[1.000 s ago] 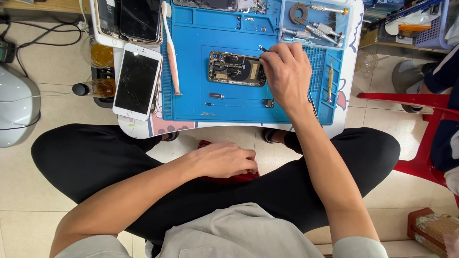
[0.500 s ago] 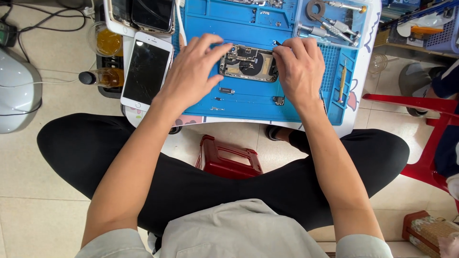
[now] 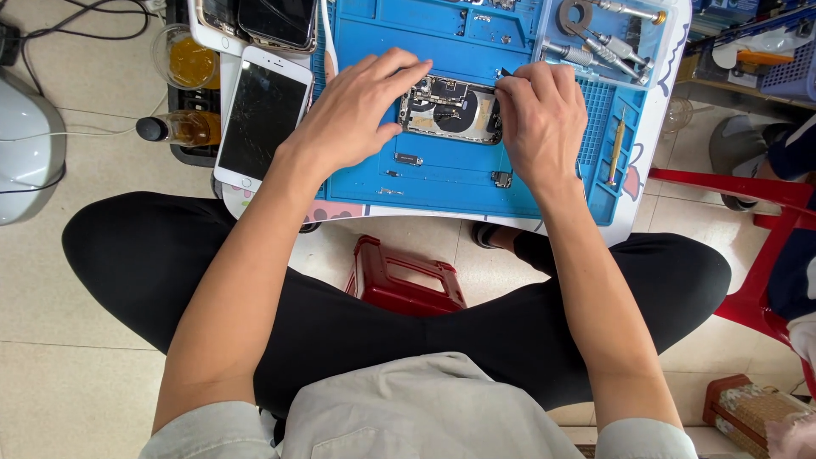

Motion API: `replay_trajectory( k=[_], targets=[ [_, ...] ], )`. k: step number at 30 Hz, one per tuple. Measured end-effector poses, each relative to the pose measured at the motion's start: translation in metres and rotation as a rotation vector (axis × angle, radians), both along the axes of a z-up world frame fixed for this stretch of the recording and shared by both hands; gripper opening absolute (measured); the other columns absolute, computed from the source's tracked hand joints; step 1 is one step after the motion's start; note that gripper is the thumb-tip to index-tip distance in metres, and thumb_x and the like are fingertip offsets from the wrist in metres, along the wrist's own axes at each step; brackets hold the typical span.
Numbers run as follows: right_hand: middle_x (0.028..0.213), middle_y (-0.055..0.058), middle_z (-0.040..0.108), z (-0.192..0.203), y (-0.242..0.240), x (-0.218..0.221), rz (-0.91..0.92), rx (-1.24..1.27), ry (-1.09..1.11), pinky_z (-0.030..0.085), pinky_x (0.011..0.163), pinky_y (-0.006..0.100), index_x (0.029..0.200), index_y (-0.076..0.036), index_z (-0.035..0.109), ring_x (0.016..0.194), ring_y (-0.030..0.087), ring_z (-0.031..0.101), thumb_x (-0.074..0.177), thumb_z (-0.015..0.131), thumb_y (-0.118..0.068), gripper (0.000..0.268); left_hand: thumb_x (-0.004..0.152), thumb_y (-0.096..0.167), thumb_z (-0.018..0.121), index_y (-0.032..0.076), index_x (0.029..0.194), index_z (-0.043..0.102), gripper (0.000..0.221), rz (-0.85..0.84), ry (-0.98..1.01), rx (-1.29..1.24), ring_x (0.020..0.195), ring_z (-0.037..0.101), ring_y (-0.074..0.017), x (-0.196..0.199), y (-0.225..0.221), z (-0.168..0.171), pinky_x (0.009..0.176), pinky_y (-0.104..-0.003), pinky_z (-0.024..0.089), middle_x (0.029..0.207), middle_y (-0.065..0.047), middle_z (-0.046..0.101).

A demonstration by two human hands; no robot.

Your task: The person cleans the internal components of a disassembled smartphone using a cotton swab. They then use their fingers to adjust and connect small ribbon cables and components on the motherboard.

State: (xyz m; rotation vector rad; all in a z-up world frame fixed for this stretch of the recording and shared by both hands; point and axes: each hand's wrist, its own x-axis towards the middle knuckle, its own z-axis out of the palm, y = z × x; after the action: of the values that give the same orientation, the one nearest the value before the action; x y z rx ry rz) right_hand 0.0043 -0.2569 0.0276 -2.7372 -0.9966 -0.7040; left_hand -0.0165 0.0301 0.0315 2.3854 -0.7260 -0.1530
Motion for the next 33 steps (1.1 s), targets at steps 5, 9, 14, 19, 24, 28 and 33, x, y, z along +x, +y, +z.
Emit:
replay_trajectory(
  k=[5,9,14,19,24,28,33],
  targets=[
    [0.110,0.017,0.067,0.027,0.002,-0.015,0.080,0.412,0.351,0.047,0.085,0.043,0.121,0.003,0.075,0.102,0.034,0.058,0.112,0.063,0.006,0.015,0.082,0.002,0.088,0.003,0.155,0.052,0.081,-0.006,-0.042,0.043,0.116,0.060,-0.0374,0.002,-0.001,0.000,0.094,-0.056,0.053,0.139,-0.013,0.052],
    [0.101,0.012,0.075,0.039,0.009,-0.032,0.112,0.505,0.731,0.046,0.071,0.034,0.118,0.000,0.077,0.093,0.024,0.061,0.106,0.067,0.006,0.016,0.080,0.001,0.089,0.003,0.149,0.054,0.077,-0.005,-0.014,0.017,0.119,0.060,-0.0377,0.003,-0.003,0.003,0.098,-0.057,0.052,0.137,-0.013,0.051],
    [0.095,0.005,0.080,0.014,0.016,-0.039,-0.019,0.516,0.889,0.048,0.062,0.027,0.125,-0.007,0.075,0.078,0.012,0.067,0.103,0.073,-0.010,0.022,0.080,-0.014,0.072,0.006,0.144,0.042,0.074,-0.016,0.114,-0.036,0.123,0.057,-0.0407,0.002,-0.008,0.004,0.090,-0.056,0.049,0.141,-0.018,0.055],
    [0.086,0.002,0.073,0.002,0.019,-0.035,-0.032,0.431,0.713,0.044,0.063,0.032,0.103,-0.010,0.083,0.068,0.014,0.051,0.099,0.077,-0.010,0.008,0.080,-0.012,0.074,0.006,0.143,0.043,0.073,-0.018,0.089,-0.046,0.123,0.057,-0.0416,0.001,-0.006,0.002,0.091,-0.057,0.048,0.141,-0.019,0.057],
    [0.098,0.002,0.067,0.003,0.028,-0.038,-0.027,0.485,0.664,0.038,0.057,0.029,0.099,-0.010,0.083,0.064,0.013,0.047,0.096,0.077,-0.008,0.007,0.080,-0.011,0.075,0.006,0.144,0.043,0.073,-0.009,0.101,-0.051,0.124,0.057,-0.0418,0.002,-0.006,0.001,0.092,-0.057,0.048,0.143,-0.019,0.057],
    [0.086,-0.001,0.074,0.001,0.031,-0.040,-0.081,0.438,0.703,0.035,0.053,0.030,0.101,-0.012,0.085,0.057,0.011,0.042,0.095,0.075,-0.010,0.011,0.080,-0.010,0.077,0.007,0.144,0.043,0.074,-0.006,0.092,-0.061,0.122,0.058,-0.0421,0.002,-0.006,0.000,0.093,-0.058,0.049,0.140,-0.018,0.058],
    [0.079,-0.005,0.073,-0.002,0.031,-0.040,-0.179,0.349,0.689,0.035,0.050,0.034,0.102,-0.019,0.086,0.057,0.012,0.049,0.095,0.073,-0.020,0.014,0.080,-0.011,0.077,0.008,0.144,0.043,0.075,-0.004,0.091,-0.061,0.122,0.058,-0.0431,0.001,-0.006,0.000,0.094,-0.058,0.049,0.142,-0.018,0.057]
  ],
)
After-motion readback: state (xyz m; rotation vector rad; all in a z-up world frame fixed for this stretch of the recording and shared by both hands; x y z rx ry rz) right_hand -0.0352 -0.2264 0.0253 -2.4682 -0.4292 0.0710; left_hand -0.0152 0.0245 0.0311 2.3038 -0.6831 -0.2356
